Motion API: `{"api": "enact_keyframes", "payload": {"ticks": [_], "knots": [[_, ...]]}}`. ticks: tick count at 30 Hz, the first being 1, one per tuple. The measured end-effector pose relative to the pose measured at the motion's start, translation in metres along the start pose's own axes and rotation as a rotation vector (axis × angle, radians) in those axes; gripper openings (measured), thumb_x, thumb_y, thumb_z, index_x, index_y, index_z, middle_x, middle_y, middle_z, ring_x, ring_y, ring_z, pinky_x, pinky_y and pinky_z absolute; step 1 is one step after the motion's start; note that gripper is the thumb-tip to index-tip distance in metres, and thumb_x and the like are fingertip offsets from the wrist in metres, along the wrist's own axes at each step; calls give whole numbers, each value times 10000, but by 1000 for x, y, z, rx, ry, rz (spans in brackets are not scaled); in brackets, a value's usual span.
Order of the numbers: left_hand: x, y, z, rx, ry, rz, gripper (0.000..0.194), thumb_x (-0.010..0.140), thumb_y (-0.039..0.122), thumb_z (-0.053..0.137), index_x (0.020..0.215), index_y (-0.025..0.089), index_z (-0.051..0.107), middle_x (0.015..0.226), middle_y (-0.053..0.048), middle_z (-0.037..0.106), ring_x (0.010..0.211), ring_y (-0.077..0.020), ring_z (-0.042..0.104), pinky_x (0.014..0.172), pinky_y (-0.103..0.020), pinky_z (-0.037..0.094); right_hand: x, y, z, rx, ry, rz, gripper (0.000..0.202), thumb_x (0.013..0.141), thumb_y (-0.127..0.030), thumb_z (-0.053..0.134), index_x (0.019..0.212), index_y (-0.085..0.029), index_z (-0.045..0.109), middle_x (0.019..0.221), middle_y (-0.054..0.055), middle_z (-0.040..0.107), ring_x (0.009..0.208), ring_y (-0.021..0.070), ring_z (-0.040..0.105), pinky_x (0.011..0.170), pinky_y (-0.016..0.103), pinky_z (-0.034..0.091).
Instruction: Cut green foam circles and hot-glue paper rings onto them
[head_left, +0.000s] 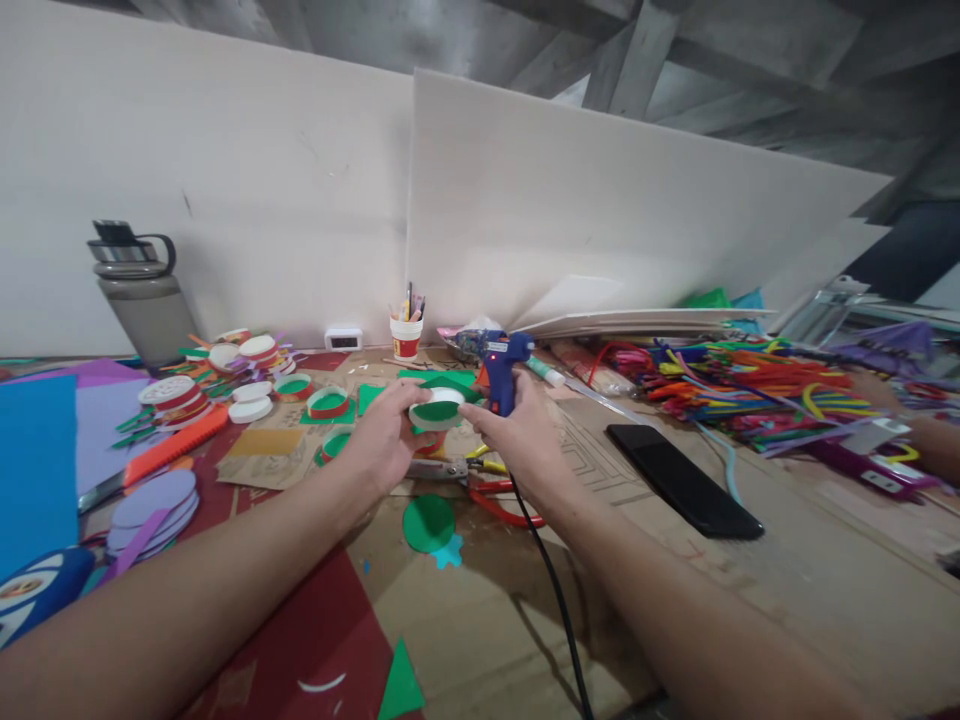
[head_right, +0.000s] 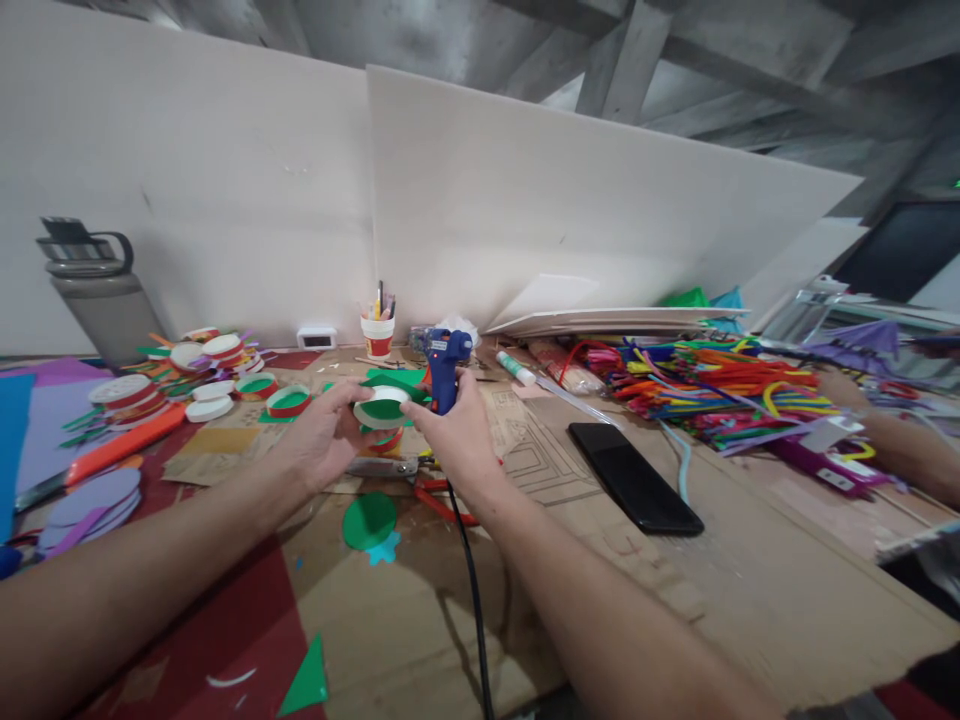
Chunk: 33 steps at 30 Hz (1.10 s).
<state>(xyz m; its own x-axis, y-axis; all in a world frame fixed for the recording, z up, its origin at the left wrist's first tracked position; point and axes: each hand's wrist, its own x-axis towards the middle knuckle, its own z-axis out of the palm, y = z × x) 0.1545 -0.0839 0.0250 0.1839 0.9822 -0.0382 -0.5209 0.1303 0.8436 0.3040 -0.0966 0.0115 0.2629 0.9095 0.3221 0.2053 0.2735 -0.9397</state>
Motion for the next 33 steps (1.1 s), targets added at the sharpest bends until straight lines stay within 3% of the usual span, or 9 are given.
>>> {"api": "enact_keyframes", "payload": {"ticks": [4,12,26,33], "knots": [[-1,1,1,12,11,-3,169,617,148,650,723,184,523,746,11,610,670,-150,597,636,-316,500,-4,-8,0,11,-26,40,512,630,-313,738,1068,-237,484,825,-6,640,630,144,584,550,271,471],[-5,5,5,-50,-58,-31,172,627,118,637,738,189,526,778,12,629,728,-153,611,701,-330,502,-8,-14,0,-37,34,-81,482,635,-278,736,1049,-233,492,928,18,661,738,163,615,687,310,489],[-1,4,1,-50,-12,-41,145,577,95,592,659,180,508,709,18,608,669,-155,615,636,-302,502,-12,-18,0,-79,13,-99,444,641,-273,729,1009,-240,482,884,-6,648,667,144,585,657,292,468],[-2,2,1,46,-55,-7,156,676,237,678,801,173,611,838,-33,668,728,-162,620,626,-289,485,-5,-9,-2,-25,22,-47,472,637,-355,738,1026,-231,501,804,-11,632,621,143,567,571,275,457]]}}
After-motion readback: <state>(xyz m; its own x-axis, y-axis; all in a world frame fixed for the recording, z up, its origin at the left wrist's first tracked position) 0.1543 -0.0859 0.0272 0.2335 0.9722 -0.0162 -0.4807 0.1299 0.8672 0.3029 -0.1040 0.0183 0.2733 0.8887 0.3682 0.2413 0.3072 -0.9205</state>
